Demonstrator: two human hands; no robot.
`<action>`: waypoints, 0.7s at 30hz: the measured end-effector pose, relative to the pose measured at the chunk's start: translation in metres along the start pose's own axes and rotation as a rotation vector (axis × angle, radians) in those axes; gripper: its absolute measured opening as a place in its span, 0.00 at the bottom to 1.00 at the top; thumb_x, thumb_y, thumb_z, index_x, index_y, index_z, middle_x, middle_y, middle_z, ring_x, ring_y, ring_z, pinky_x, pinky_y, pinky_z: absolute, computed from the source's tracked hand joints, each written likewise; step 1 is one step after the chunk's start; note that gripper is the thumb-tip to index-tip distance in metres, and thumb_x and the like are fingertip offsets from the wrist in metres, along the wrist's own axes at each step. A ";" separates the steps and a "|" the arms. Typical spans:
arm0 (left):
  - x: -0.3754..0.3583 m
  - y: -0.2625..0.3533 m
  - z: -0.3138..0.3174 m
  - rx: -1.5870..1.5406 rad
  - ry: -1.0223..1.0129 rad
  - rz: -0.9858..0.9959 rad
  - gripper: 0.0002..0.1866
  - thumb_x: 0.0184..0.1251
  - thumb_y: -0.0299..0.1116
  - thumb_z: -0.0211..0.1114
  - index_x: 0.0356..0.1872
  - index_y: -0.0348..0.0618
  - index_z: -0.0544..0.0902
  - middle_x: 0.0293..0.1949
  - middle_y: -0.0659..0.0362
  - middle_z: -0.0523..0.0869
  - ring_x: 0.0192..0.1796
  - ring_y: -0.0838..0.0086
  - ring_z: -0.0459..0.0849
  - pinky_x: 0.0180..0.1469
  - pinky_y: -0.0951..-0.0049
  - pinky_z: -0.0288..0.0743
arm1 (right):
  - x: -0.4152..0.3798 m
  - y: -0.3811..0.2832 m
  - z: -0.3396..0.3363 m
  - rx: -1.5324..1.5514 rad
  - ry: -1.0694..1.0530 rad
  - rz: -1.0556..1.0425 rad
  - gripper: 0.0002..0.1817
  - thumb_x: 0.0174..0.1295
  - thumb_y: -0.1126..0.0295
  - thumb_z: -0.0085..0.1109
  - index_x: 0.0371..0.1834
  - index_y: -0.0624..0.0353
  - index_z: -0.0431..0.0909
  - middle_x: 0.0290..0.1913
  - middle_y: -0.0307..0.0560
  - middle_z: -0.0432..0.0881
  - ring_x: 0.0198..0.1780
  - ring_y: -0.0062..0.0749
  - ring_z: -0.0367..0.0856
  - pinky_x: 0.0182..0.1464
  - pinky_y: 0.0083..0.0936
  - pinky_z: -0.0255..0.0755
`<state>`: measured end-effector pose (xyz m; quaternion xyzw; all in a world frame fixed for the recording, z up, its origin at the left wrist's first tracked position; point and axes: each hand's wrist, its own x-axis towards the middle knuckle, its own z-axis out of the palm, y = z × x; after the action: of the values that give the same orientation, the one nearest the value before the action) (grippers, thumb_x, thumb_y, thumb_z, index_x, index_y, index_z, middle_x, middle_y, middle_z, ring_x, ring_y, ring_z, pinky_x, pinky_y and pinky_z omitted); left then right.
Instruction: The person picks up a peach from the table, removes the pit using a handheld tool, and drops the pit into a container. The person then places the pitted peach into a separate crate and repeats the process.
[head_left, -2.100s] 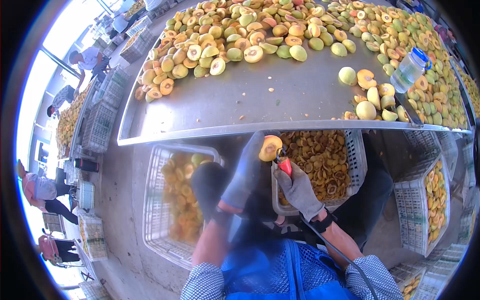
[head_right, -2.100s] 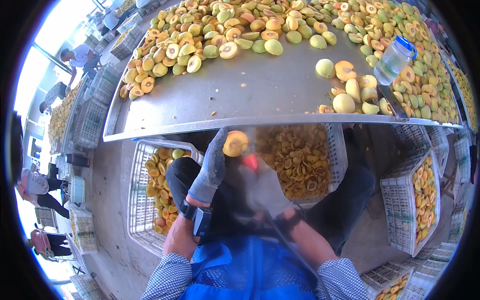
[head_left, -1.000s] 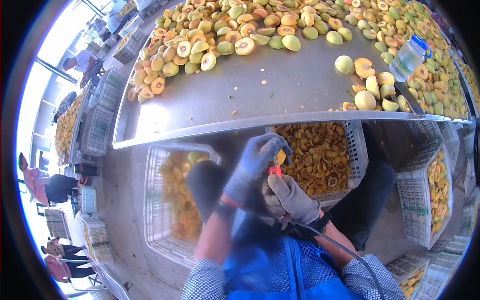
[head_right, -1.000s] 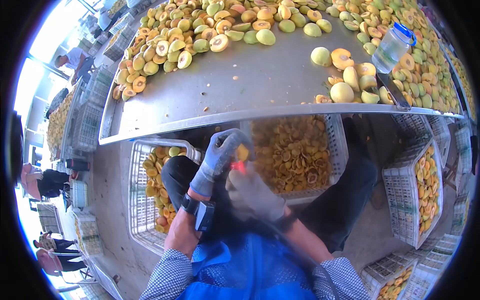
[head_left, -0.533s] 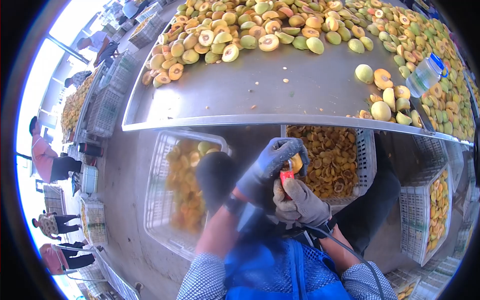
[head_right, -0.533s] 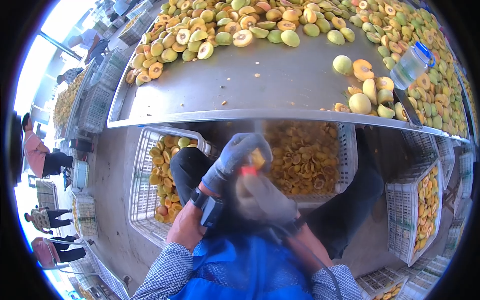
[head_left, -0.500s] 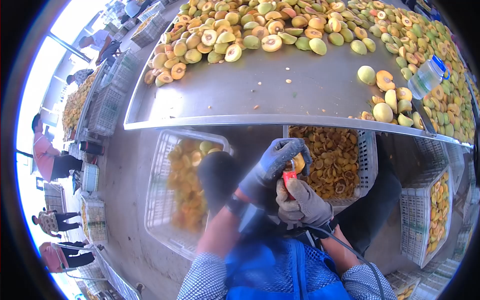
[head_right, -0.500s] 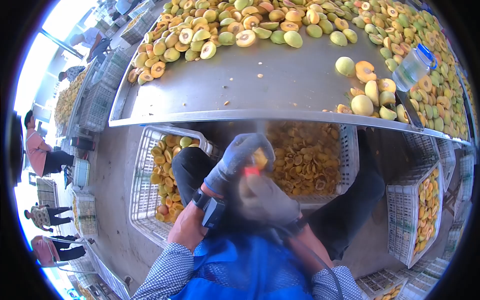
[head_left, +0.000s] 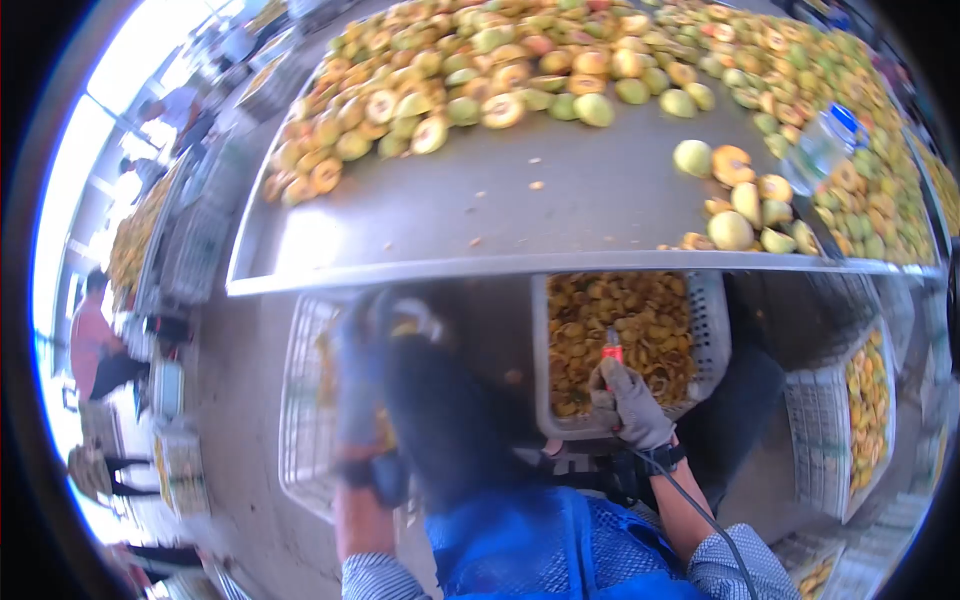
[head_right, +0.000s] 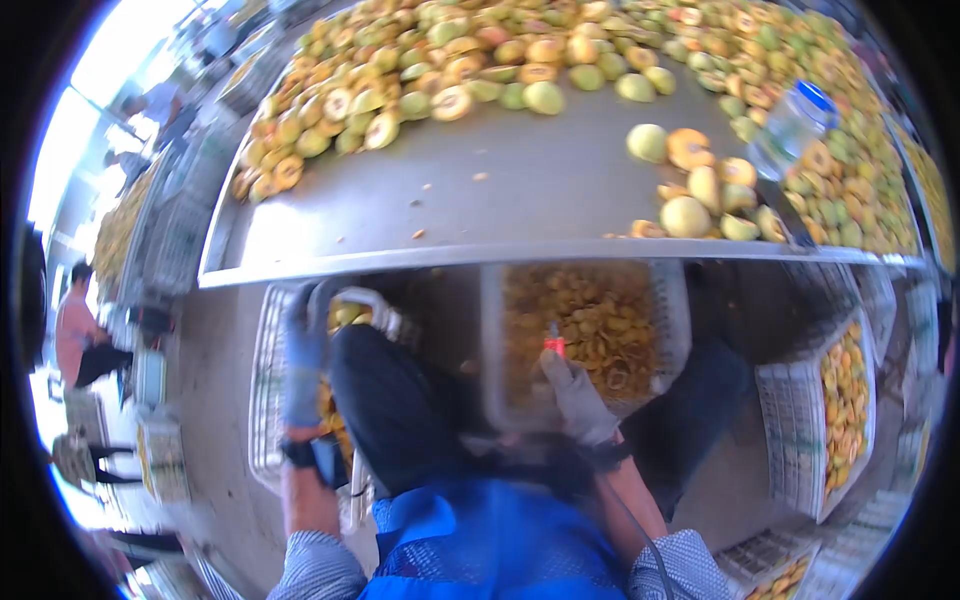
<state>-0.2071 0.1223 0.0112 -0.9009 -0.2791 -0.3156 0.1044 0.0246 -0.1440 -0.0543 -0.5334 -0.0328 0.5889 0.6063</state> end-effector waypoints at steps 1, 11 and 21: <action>0.019 -0.006 -0.028 -0.323 -0.214 -0.460 0.08 0.66 0.30 0.61 0.41 0.38 0.82 0.38 0.50 0.83 0.40 0.57 0.84 0.45 0.64 0.76 | 0.000 0.004 -0.009 0.031 0.011 -0.014 0.18 0.71 0.48 0.50 0.34 0.52 0.70 0.16 0.30 0.62 0.12 0.19 0.56 0.16 0.20 0.50; 0.148 0.035 -0.022 -0.299 -0.331 -0.217 0.12 0.62 0.34 0.67 0.42 0.39 0.83 0.39 0.52 0.85 0.42 0.61 0.85 0.46 0.65 0.77 | 0.002 -0.013 -0.014 0.123 0.056 0.005 0.19 0.72 0.51 0.48 0.33 0.56 0.69 0.14 0.32 0.62 0.11 0.18 0.56 0.15 0.20 0.50; 0.302 0.256 0.199 -0.607 -0.579 0.351 0.27 0.64 0.49 0.63 0.58 0.46 0.74 0.51 0.48 0.81 0.55 0.52 0.78 0.56 0.56 0.72 | 0.010 -0.001 -0.033 0.206 0.146 0.006 0.14 0.71 0.55 0.50 0.31 0.51 0.66 0.16 0.30 0.60 0.13 0.16 0.54 0.16 0.19 0.46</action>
<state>0.2352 0.1160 0.0425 -0.9755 -0.0348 -0.0956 -0.1950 0.0502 -0.1563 -0.0729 -0.5098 0.0738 0.5505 0.6569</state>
